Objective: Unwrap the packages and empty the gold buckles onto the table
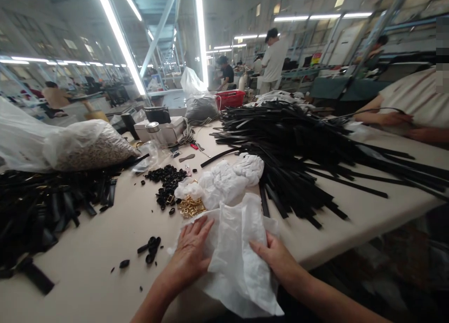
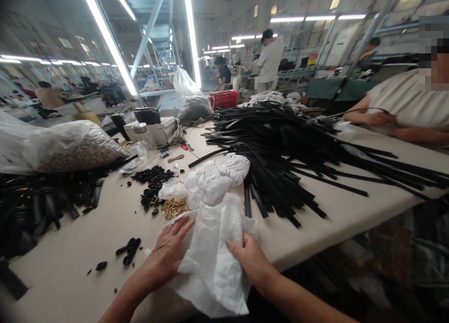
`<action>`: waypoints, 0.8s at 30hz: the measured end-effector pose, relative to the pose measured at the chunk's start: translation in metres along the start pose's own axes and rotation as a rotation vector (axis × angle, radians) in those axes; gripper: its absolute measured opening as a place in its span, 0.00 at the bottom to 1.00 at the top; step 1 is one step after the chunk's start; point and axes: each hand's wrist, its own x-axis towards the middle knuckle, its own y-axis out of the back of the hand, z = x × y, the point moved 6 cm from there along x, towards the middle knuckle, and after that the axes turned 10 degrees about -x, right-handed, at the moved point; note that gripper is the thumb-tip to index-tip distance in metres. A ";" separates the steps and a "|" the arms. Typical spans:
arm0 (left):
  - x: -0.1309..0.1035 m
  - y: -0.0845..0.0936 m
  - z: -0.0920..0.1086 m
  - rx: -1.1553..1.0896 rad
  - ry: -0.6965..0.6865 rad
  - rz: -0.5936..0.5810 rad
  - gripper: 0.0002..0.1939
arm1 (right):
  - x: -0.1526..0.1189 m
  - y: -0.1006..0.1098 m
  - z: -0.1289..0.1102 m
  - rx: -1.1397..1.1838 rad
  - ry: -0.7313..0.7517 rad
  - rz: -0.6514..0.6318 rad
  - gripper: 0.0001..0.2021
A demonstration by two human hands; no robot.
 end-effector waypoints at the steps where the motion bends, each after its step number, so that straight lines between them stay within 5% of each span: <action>1: 0.001 0.013 0.007 -0.043 -0.026 0.090 0.33 | 0.001 0.002 0.001 -0.024 0.019 0.016 0.26; 5: 0.000 0.042 0.056 -0.378 -0.132 0.375 0.11 | 0.003 0.000 0.004 -0.110 0.082 0.051 0.27; 9: 0.012 -0.004 0.106 -0.595 -0.198 0.190 0.07 | 0.001 -0.002 -0.007 -0.221 0.171 0.028 0.26; 14: 0.021 -0.077 0.076 -0.355 -0.047 0.096 0.16 | -0.013 0.017 -0.023 -0.642 0.162 -0.178 0.14; 17: 0.015 -0.095 0.055 -0.229 -0.093 0.040 0.27 | -0.022 0.044 -0.048 -0.889 0.404 0.052 0.13; 20: 0.007 -0.094 0.058 -0.125 -0.264 -0.092 0.32 | -0.030 0.037 -0.071 -1.034 0.765 0.128 0.14; 24: -0.004 -0.063 0.074 -0.118 -0.542 -0.334 0.31 | -0.031 -0.007 -0.074 -1.182 0.993 -0.109 0.14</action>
